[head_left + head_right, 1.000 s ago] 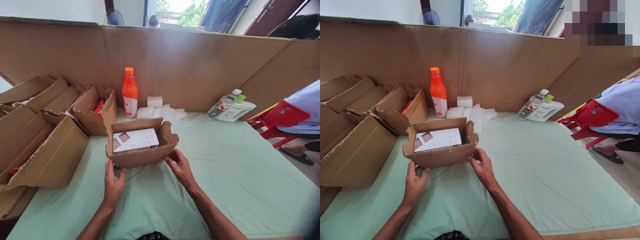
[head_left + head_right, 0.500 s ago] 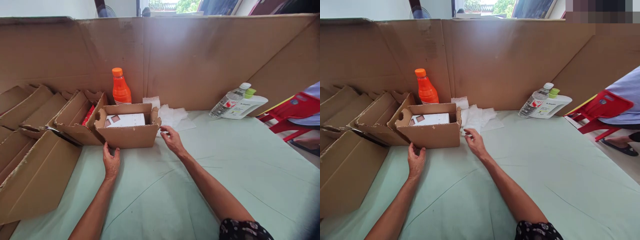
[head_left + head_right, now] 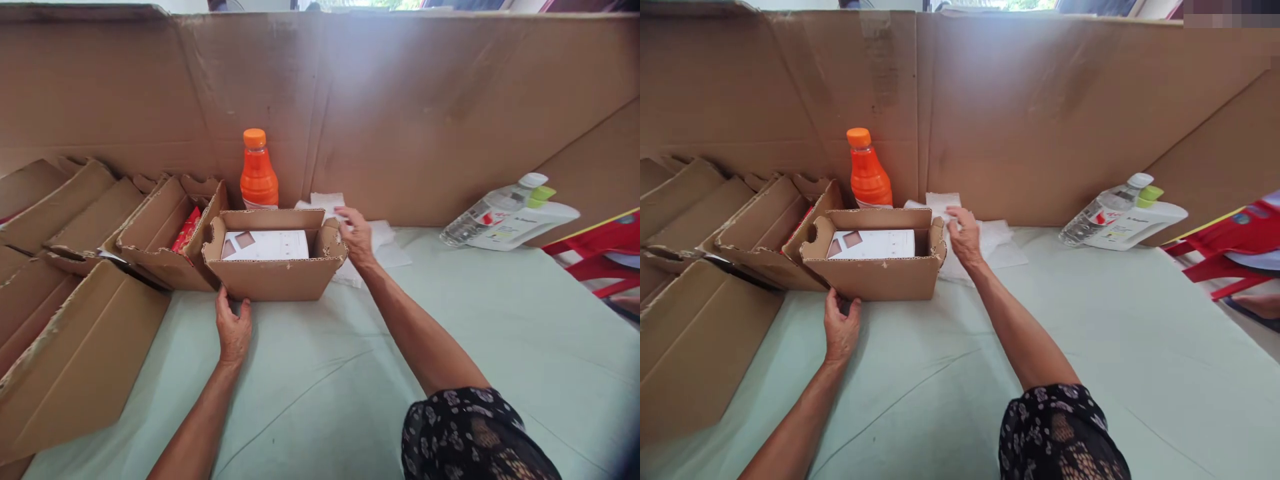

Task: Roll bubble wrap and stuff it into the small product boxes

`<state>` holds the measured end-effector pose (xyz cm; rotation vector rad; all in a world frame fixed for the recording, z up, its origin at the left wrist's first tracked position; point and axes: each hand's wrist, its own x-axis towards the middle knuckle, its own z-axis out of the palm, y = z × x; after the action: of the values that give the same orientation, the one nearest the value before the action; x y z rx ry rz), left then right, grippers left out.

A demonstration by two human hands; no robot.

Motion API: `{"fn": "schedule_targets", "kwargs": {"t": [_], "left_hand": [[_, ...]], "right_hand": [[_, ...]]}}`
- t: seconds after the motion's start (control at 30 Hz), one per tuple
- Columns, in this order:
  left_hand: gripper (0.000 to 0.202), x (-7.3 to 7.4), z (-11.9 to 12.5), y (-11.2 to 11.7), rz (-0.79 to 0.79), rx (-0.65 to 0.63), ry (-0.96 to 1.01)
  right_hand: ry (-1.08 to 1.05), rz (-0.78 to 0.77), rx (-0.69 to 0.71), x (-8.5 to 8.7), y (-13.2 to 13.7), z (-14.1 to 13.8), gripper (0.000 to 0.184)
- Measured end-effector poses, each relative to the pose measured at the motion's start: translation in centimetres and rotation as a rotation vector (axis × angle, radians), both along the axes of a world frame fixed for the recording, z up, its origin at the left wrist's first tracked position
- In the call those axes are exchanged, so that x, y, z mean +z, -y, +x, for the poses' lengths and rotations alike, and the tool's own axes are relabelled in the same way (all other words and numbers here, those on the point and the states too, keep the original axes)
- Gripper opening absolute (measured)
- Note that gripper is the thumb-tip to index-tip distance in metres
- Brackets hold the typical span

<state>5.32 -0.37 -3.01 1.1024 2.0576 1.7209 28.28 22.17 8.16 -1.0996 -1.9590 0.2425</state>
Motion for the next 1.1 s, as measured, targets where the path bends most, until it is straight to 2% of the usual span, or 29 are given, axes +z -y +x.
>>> {"fn": "schedule_targets", "kwargs": {"t": [0.13, 0.23, 0.3, 0.33, 0.37, 0.43, 0.53, 0.6, 0.67, 0.73, 0.97, 1.1], "left_hand": [[0.060, 0.2, 0.0, 0.0, -0.006, 0.029, 0.007], [0.056, 1.1, 0.1, 0.3, 0.015, 0.076, -0.057], [0.053, 1.9, 0.2, 0.5, 0.053, 0.123, -0.129], [0.052, 2.2, 0.3, 0.7, 0.074, 0.146, -0.163], [0.052, 2.5, 0.3, 0.8, 0.092, 0.165, -0.183], [0.052, 2.8, 0.5, 1.0, 0.111, 0.168, -0.135], [0.055, 2.7, 0.7, 1.2, 0.103, 0.100, 0.019], [0.058, 2.4, 0.6, 1.1, 0.102, 0.046, 0.065], [0.063, 2.0, 0.5, 0.8, 0.111, -0.008, 0.092], [0.071, 1.6, 0.2, 0.3, 0.119, -0.069, 0.133], [0.101, 0.6, -1.6, -1.0, 0.127, -0.327, 0.331], [0.103, 0.7, -2.6, -1.0, 0.116, -0.428, 0.440]], "right_hand": [[-0.353, -0.161, -0.115, 0.2, 4.6, 8.8, 0.027], [-0.282, -0.238, -0.305, 0.1, 9.4, 15.5, 0.038], [-0.191, -0.169, -0.472, 0.0, 12.4, 17.7, 0.047], [-0.156, -0.125, -0.505, -0.2, 13.6, 17.9, 0.048], [-0.129, -0.099, -0.480, -0.4, 14.7, 17.4, 0.045], [-0.088, -0.144, -0.276, -1.1, 16.3, 14.5, 0.037], [-0.046, -0.384, 0.075, -2.8, 17.0, 7.8, 0.044], [-0.046, -0.517, 0.181, -3.9, 16.6, 3.8, 0.056], [-0.070, -0.566, 0.206, -4.9, 15.7, 1.2, 0.060], [-0.112, -0.548, 0.192, -5.6, 14.9, -0.2, 0.059], [-0.128, -0.511, 0.106, -7.1, 12.3, -1.5, 0.045], [-0.109, -0.482, 0.089, -7.2, 12.0, -1.9, 0.042]]}}
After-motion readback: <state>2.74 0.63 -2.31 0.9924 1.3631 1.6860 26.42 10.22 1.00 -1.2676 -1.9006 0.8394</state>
